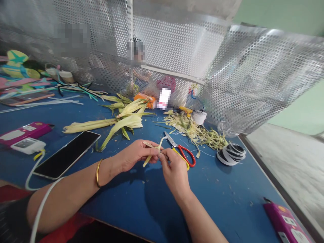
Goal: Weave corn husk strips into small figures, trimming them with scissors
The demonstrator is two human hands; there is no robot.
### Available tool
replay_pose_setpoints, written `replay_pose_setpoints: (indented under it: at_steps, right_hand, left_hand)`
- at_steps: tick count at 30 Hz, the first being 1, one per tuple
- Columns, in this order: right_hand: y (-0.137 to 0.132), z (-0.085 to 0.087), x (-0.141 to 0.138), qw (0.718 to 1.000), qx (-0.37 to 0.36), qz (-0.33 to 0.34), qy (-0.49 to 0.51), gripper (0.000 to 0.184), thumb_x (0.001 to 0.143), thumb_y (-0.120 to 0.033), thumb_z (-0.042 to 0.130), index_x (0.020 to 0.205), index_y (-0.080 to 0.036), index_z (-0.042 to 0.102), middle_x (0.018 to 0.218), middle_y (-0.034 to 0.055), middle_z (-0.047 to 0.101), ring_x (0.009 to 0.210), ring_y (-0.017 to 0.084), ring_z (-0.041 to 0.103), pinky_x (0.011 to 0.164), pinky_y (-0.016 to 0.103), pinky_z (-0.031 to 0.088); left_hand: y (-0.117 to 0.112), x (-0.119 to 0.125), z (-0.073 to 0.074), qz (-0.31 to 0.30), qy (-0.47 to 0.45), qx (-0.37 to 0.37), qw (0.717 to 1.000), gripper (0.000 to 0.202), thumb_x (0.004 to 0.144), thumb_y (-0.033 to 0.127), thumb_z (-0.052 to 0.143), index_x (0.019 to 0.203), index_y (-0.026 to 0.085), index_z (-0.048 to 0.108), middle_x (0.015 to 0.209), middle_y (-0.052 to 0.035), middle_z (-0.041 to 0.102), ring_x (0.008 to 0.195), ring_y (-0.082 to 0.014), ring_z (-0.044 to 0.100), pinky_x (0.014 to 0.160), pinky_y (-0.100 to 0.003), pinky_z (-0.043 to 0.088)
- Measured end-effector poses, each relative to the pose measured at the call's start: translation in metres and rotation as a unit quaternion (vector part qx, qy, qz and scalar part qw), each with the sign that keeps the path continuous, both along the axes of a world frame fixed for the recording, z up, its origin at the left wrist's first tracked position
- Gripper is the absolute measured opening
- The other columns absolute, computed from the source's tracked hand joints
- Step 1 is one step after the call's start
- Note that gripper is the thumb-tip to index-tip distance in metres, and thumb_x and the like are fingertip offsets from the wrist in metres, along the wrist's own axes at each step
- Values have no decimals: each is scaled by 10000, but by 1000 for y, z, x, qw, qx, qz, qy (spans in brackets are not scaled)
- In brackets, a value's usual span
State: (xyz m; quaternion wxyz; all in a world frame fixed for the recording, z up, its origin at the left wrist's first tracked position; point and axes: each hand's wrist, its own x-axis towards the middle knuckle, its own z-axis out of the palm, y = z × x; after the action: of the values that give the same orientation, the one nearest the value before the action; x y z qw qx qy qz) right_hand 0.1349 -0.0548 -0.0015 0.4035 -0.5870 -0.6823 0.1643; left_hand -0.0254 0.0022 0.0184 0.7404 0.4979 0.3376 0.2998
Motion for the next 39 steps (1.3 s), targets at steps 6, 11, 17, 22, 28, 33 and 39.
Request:
replay_pose_setpoints:
  at_steps: [6, 11, 17, 22, 28, 33, 39]
  right_hand:
    - [-2, 4, -2, 993, -58, 19, 100, 316, 893, -389, 541, 635, -206, 529, 568, -28, 510, 550, 121, 456, 524, 244, 345]
    - [2, 10, 8, 978, -102, 43, 179, 325, 833, -427, 610, 606, -199, 559, 521, -26, 503, 512, 120, 446, 502, 252, 354]
    - [4, 12, 11, 962, -128, 45, 238, 353, 788, -459, 658, 577, -193, 562, 516, -26, 506, 496, 116, 449, 503, 255, 359]
    - [4, 12, 9, 963, -140, 49, 225, 366, 783, -484, 667, 588, -184, 589, 553, -13, 540, 552, 125, 471, 556, 264, 355]
    - [6, 7, 8, 930, -178, 9, 322, 368, 726, -538, 712, 706, -173, 668, 620, -18, 559, 590, 122, 474, 587, 258, 357]
    - [7, 4, 2, 926, -123, -21, 358, 336, 698, -466, 751, 615, -183, 590, 585, -33, 516, 586, 118, 453, 600, 259, 367]
    - [6, -1, -3, 935, -97, -14, 340, 261, 745, -400, 701, 638, -184, 599, 588, -35, 523, 597, 120, 460, 614, 264, 358]
  left_hand:
    - [1, 2, -5, 16, 7, -26, 1000, 301, 592, 305, 822, 796, 116, 707, 607, 5, 582, 566, -103, 525, 597, -259, 472]
    - [4, 0, -4, -12, 20, -17, 1000, 303, 592, 336, 812, 761, 109, 704, 565, 10, 561, 523, -99, 494, 575, -268, 460]
    - [6, -2, -2, -3, 34, -31, 999, 302, 587, 333, 825, 753, 115, 698, 562, 12, 568, 530, -103, 506, 588, -278, 471]
    - [6, -3, -2, -4, 6, -62, 998, 360, 659, 401, 793, 875, 125, 708, 622, 6, 596, 543, -103, 551, 601, -272, 484]
    - [3, -2, -1, -10, 32, -23, 999, 375, 671, 430, 783, 876, 128, 695, 602, 16, 578, 547, -101, 551, 602, -258, 490]
    - [-1, 0, -2, -51, 60, 2, 997, 387, 678, 507, 751, 693, 145, 615, 594, 14, 574, 520, -101, 551, 579, -254, 467]
    - [-3, 3, -9, -60, 78, -6, 995, 250, 684, 366, 732, 791, 154, 654, 505, 70, 466, 459, -81, 475, 551, -238, 436]
